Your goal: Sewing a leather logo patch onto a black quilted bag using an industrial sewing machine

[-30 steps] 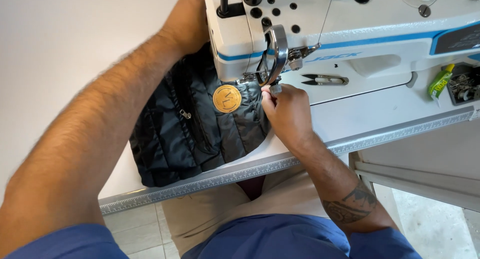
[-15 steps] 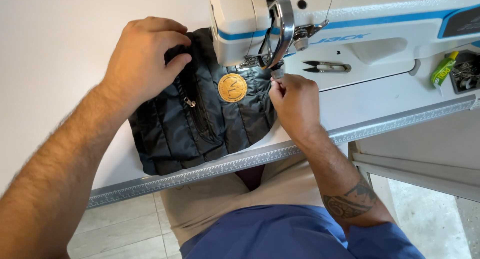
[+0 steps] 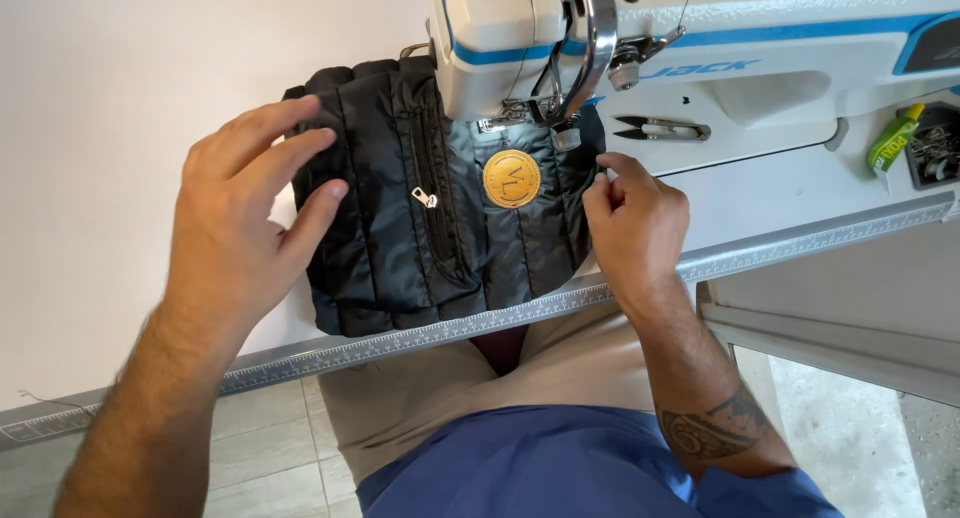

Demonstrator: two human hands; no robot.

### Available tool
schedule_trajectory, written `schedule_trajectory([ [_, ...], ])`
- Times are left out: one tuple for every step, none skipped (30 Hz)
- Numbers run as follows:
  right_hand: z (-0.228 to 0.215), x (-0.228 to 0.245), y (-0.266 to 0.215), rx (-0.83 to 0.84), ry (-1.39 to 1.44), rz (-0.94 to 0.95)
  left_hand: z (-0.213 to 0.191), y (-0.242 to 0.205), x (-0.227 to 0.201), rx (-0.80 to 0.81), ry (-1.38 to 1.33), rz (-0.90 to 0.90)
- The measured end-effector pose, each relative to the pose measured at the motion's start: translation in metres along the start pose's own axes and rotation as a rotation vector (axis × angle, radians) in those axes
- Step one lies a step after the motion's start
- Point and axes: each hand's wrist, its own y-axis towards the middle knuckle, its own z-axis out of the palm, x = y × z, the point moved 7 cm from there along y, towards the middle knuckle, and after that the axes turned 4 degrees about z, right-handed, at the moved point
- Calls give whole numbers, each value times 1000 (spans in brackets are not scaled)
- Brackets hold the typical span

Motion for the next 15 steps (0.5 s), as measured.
schedule_trajectory([
  [-5,2,-1,-15,-32,-8,-4,-5,0,-26,-10,-53],
  [-12,7,1,-13,-33,-5,-2,-12,1,-24,-12,-53],
  [-22,18,2,-61,-10,-87,-2,-19,7,-51,-54,-111],
  [-32,29,2,-104,17,-168,-3,-28,12,-75,-95,-174],
  [-36,36,6,-98,20,-166,0,-34,13,-70,-94,-179],
  [-35,52,9,-4,131,-290,2,-39,19,-81,-139,-234],
  [-36,67,11,90,242,-414,5,-44,25,-92,-184,-289],
  [-33,70,16,90,243,-414,8,-47,27,-92,-182,-289],
  [-26,80,16,204,287,-529,11,-51,32,-106,-256,-329],
  [-19,90,14,320,330,-644,15,-56,37,-120,-331,-370],
  [-15,90,14,322,332,-644,16,-55,37,-119,-330,-372],
  [-8,90,13,343,266,-663,19,-56,39,-105,-365,-404],
  [-1,90,13,365,200,-682,22,-56,40,-91,-400,-436],
  [1,90,12,367,204,-684,22,-56,41,-92,-397,-440],
  [3,90,12,358,187,-693,22,-55,42,-87,-388,-439],
])
